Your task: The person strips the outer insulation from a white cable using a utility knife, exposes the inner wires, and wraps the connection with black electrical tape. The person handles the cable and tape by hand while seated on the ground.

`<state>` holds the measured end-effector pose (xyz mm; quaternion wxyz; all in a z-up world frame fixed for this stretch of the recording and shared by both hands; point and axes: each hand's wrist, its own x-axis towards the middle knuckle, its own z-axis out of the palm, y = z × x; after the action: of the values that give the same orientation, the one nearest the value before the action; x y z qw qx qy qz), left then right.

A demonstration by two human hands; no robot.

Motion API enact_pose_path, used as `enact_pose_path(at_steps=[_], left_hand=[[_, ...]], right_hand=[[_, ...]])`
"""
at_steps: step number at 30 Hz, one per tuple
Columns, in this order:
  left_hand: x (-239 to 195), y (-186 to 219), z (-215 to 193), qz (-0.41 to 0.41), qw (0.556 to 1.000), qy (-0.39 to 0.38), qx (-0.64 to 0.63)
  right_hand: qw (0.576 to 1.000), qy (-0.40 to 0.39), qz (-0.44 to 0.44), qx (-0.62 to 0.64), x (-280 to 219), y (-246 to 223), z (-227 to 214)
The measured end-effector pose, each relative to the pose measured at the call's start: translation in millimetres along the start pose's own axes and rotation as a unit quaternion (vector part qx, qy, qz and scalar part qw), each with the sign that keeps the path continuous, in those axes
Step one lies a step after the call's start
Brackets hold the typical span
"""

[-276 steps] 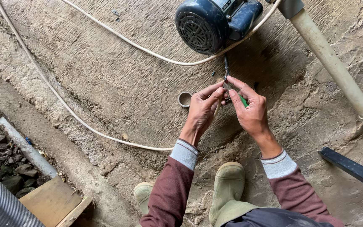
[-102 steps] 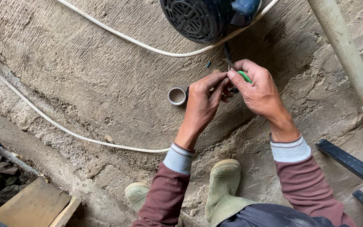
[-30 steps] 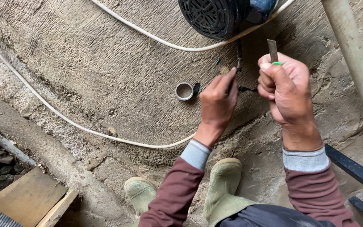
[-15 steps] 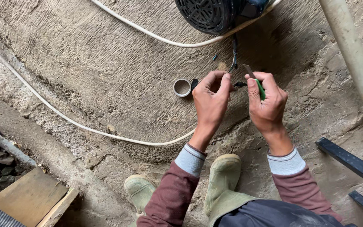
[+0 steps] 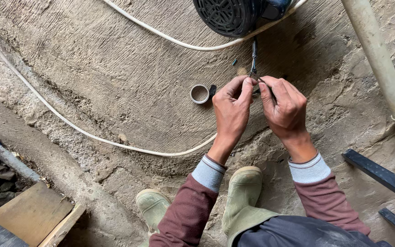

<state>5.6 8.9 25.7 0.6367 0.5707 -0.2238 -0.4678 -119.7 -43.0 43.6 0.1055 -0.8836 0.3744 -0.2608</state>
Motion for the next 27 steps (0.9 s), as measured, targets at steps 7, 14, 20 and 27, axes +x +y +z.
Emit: enact_pose_path(at_steps=[7,14,20,27], left_hand=[[-0.7,2.4,0.1,0.039,0.998,0.019,0.053],[-1.6,-0.1,0.8,0.075,0.989,0.038,0.121],[-0.8,-6.9,-3.4,0.096,0.982,0.052,0.155],[3.3,-18.0,-8.2,0.093,0.981,0.052,0.163]], right_hand=[[0.999,-0.003,-0.022,-0.030,3.4,-1.2,-4.7],[0.997,-0.023,-0.043,-0.057,10.0,-4.1,-10.5],[0.997,-0.046,-0.059,-0.029,17.1,-6.1,-4.4],[0.994,-0.061,-0.089,-0.018,24.6,-0.2,8.2]])
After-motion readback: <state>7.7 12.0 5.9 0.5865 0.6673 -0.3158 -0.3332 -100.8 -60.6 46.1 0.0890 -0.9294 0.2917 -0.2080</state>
